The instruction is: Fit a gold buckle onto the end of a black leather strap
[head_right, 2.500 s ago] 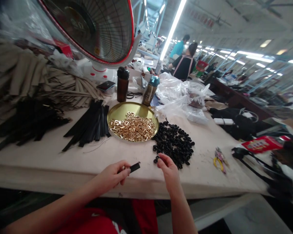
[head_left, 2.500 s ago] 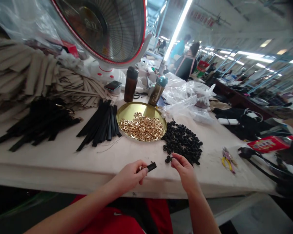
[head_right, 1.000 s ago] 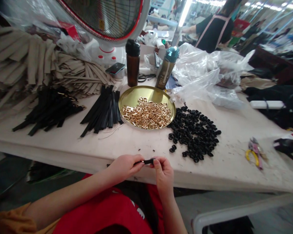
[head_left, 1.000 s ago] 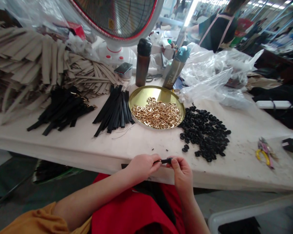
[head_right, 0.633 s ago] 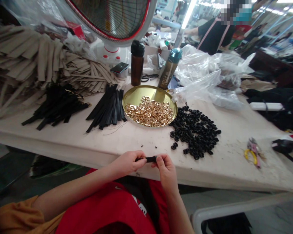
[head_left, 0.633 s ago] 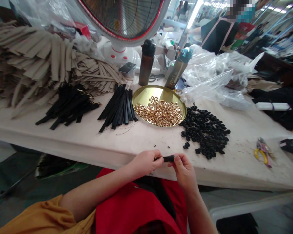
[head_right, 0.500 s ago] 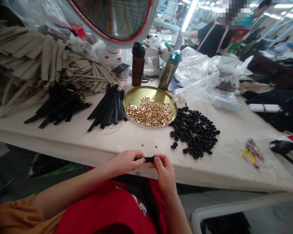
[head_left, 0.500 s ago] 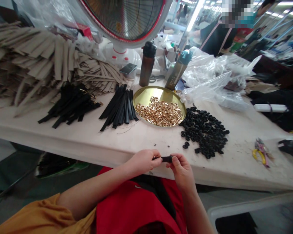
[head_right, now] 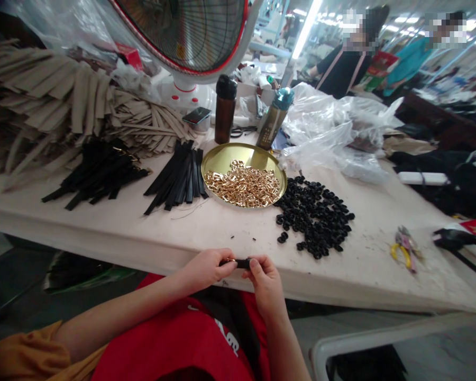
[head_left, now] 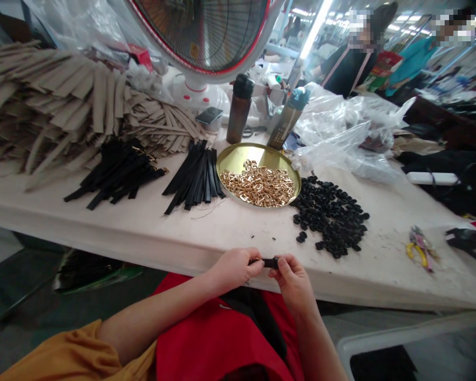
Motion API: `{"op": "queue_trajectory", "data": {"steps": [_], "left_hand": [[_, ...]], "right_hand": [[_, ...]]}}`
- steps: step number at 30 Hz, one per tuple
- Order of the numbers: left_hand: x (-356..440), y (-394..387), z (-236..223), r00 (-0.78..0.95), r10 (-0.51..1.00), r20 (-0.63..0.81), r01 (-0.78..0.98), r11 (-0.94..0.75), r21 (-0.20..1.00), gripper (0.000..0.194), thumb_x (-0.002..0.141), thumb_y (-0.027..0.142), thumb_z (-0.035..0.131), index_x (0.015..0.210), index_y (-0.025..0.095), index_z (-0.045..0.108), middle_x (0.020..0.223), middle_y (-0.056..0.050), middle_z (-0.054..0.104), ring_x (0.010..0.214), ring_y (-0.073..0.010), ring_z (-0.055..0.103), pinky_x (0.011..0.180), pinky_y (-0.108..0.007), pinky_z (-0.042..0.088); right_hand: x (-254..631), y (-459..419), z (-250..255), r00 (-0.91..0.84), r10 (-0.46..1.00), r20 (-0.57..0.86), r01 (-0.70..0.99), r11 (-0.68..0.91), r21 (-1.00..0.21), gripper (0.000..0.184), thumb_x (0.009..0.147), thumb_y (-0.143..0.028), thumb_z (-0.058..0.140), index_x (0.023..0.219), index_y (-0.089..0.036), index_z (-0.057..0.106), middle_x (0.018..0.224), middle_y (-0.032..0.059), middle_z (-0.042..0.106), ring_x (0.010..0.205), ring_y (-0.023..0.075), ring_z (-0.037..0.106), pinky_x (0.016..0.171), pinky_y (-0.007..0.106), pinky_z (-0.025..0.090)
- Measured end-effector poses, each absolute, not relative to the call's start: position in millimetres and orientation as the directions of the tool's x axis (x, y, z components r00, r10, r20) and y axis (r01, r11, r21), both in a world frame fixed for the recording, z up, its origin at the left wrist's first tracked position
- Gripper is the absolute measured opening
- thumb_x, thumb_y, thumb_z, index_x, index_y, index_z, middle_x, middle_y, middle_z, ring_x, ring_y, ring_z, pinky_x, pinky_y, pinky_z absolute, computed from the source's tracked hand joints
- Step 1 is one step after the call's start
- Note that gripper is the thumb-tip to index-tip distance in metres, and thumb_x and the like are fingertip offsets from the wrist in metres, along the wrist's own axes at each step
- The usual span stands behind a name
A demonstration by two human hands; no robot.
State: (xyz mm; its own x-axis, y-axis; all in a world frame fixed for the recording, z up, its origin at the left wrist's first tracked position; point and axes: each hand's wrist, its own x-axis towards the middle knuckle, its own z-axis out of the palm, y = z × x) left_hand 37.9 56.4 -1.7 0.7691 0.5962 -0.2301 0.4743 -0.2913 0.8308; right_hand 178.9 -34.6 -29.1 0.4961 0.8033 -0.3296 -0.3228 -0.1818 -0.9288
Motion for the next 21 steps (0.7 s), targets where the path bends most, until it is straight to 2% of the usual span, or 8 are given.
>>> {"op": "queue_trajectory", "data": {"steps": [4,6,12,15,18,21], "left_hand": [[38,61,-2,0.769,0.595,-0.235,0.475,-0.283,0.833,0.026,0.079,0.035,0.039,0.076,0.018,0.058,0.057,0.004,0.049,0.052,-0.0092,0.042,0.048,-0.021,0.026],[40,63,0,0.776,0.585,-0.235,0.465,-0.280,0.840,0.026,0.079,0.035,0.039,0.075,0.018,0.058,0.057,0.004,0.049,0.052,-0.0090,0.041,0.048,-0.021,0.025],[46,68,-1,0.742,0.612,-0.274,0.518,-0.264,0.813,0.025,0.078,0.032,0.038,0.071,0.016,0.056,0.061,0.002,0.053,0.056,-0.0105,0.044,0.050,-0.020,0.026],[51,70,-11,0.724,0.614,-0.314,0.552,-0.243,0.798,0.026,0.079,0.032,0.036,0.070,0.016,0.055,0.060,0.002,0.054,0.056,-0.0111,0.046,0.050,-0.020,0.026],[55,74,-16,0.764,0.567,-0.308,0.512,-0.243,0.823,0.027,0.080,0.034,0.035,0.072,0.017,0.055,0.062,0.002,0.056,0.057,-0.0115,0.048,0.049,-0.021,0.027],[55,77,-15,0.796,0.524,-0.302,0.501,-0.291,0.815,0.029,0.080,0.036,0.035,0.073,0.018,0.056,0.065,0.001,0.058,0.061,-0.0132,0.051,0.051,-0.021,0.031]], "right_hand": [[179,-29,-31,0.484,0.814,-0.321,-0.217,-0.243,-0.945,0.024,0.067,-0.040,0.066,0.075,-0.018,0.057,0.061,-0.0038,0.058,0.055,0.0104,0.054,0.059,0.024,0.044],[179,-25,-33,0.512,0.793,-0.329,-0.217,-0.251,-0.943,0.026,0.067,-0.040,0.066,0.079,-0.018,0.057,0.062,-0.0031,0.059,0.055,0.0111,0.054,0.059,0.025,0.044],[166,-19,-44,0.578,0.728,-0.369,-0.428,-0.114,-0.896,0.028,0.066,-0.041,0.067,0.071,-0.018,0.052,0.061,-0.0045,0.057,0.053,0.0087,0.053,0.055,0.022,0.045],[166,-14,-57,0.517,0.754,-0.405,-0.552,-0.068,-0.831,0.030,0.062,-0.039,0.071,0.068,-0.017,0.051,0.059,-0.0057,0.056,0.052,0.0062,0.052,0.054,0.018,0.044],[175,-7,-67,0.430,0.769,-0.473,-0.694,-0.053,-0.718,0.039,0.051,-0.040,0.077,0.064,-0.018,0.048,0.054,-0.0067,0.055,0.043,0.0044,0.049,0.045,0.016,0.040],[183,-4,-69,0.333,0.814,-0.476,-0.736,-0.091,-0.671,0.041,0.048,-0.042,0.079,0.066,-0.018,0.051,0.053,-0.0060,0.056,0.039,0.0043,0.047,0.041,0.016,0.039]]}}
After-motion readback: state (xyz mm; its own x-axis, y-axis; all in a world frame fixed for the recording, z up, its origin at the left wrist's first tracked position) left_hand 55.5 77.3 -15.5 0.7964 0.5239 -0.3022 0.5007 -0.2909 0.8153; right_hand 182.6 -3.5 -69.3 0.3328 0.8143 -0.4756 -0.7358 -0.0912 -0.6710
